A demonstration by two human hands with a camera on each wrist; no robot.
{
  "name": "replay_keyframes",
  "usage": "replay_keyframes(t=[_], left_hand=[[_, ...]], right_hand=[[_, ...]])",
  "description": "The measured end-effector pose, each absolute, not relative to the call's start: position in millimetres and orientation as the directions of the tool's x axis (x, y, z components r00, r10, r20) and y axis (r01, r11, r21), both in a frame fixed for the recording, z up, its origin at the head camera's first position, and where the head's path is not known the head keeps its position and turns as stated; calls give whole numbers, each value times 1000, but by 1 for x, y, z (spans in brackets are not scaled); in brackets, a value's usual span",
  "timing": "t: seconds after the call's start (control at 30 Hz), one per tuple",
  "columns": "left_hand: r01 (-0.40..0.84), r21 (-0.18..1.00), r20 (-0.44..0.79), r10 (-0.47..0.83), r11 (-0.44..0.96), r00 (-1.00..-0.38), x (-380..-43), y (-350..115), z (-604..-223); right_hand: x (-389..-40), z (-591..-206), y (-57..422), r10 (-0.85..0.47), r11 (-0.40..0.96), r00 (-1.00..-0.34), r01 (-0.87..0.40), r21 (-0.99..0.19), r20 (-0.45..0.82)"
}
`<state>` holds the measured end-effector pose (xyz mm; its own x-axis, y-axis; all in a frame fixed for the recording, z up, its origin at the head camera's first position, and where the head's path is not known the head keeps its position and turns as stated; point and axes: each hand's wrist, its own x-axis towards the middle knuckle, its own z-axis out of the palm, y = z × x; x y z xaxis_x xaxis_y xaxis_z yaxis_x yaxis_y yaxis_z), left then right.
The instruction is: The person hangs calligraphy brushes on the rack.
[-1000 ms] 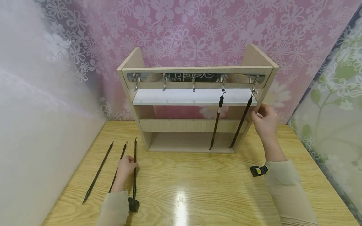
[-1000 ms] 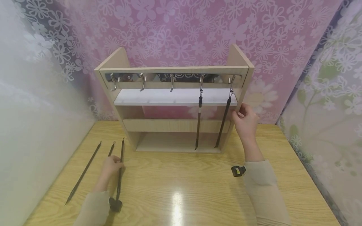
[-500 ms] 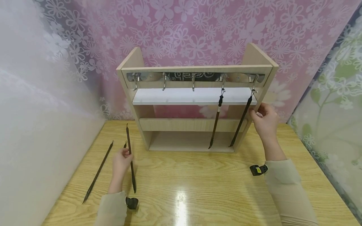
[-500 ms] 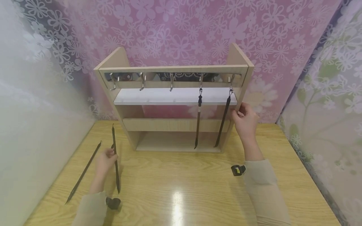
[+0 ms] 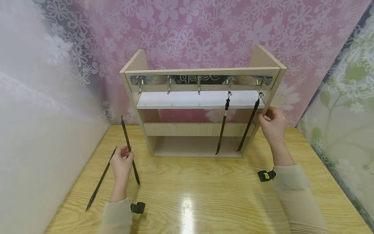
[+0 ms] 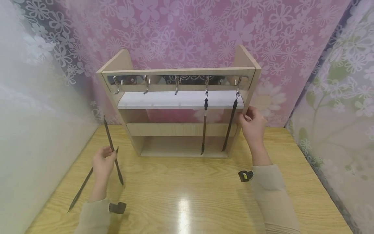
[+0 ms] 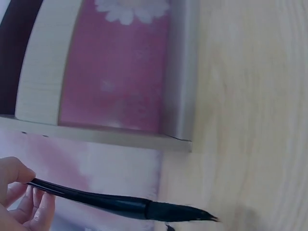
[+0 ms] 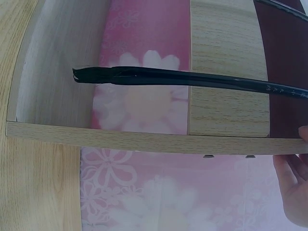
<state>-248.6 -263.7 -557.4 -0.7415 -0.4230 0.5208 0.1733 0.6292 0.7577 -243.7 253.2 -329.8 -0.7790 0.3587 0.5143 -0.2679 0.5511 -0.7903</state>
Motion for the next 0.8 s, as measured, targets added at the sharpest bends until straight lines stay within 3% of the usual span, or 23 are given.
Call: replay_keyframes(t=[0.27, 0.53, 0.8], left_hand=[[330, 775, 594, -442, 539, -672, -255, -257, -547], [480, 720, 686, -410, 501, -601, -260, -245, -543], [558, 687, 723, -359, 465, -591, -267, -220, -539]], right_hand=[[-243, -329, 254, 357, 556, -773, -274, -784, 524], [-242, -328, 253, 360, 550, -773, -277, -788, 522], [-243, -329, 253, 356, 561, -769, -279, -779, 531]])
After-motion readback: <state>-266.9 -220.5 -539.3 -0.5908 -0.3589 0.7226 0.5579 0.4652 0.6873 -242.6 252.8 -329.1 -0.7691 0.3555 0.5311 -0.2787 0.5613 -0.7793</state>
